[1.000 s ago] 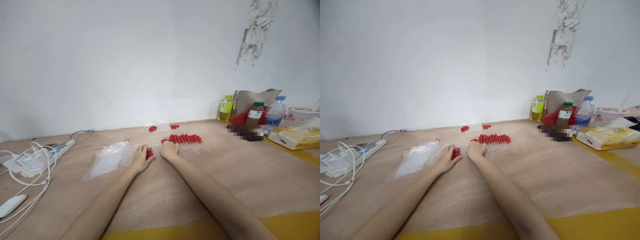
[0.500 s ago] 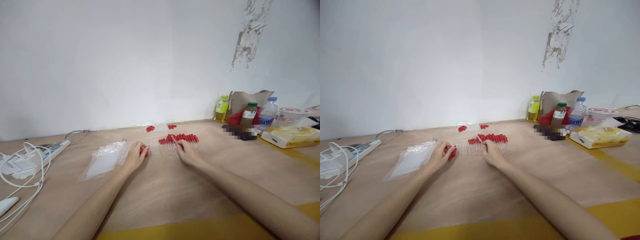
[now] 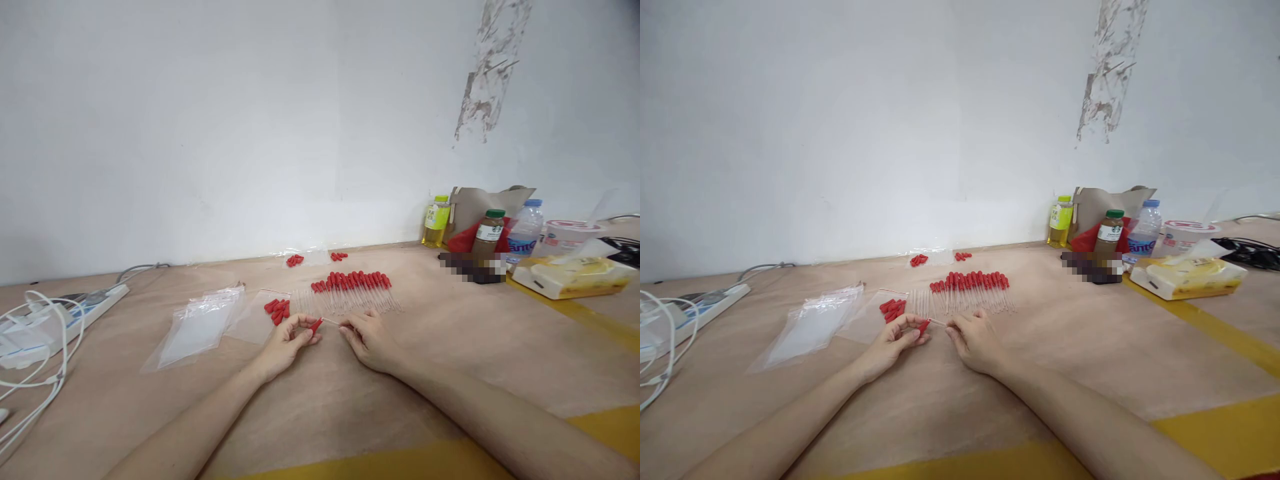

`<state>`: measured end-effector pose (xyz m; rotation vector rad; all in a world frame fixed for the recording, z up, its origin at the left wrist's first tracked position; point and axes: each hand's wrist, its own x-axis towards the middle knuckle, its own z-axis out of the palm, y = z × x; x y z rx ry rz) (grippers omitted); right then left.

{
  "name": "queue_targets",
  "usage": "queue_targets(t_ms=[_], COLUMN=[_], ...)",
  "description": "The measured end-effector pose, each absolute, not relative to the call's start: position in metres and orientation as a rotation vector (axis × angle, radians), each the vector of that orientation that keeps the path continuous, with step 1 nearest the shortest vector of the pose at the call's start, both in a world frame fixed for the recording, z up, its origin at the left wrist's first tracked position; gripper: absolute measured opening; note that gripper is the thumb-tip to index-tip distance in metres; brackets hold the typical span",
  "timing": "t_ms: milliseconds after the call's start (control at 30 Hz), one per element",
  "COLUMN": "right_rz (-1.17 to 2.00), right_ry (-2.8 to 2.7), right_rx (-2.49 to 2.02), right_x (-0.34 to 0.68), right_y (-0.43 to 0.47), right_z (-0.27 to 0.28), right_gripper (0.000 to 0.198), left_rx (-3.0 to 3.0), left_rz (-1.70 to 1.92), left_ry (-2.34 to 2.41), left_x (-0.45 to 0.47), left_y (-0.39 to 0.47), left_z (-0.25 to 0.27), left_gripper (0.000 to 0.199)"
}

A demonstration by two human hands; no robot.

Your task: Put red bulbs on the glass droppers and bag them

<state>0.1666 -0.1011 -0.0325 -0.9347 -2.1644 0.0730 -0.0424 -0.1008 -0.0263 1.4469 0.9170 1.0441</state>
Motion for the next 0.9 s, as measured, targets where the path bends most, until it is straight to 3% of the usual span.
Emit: queue_targets(t_ms=[433, 900], right_rz=[0.140, 0.115], right_ry=[-2.164, -2.239], right_rx=[-0.965, -0.935], right_x=[0.1659, 0.1654], right_y=[-0.1013, -0.1045], right_z=[-0.0312, -0.0301], right_gripper=[0.015, 0.021], left_rx=[1.525, 1.727], left_rz=[1.039, 1.013], left_ry=[0.931, 1.090], left_x=[-0.0435, -0.0387], left_y=[-0.1015, -0.1054], left_z=[-0.0271, -0.0245], left_gripper=[0.022, 0.029])
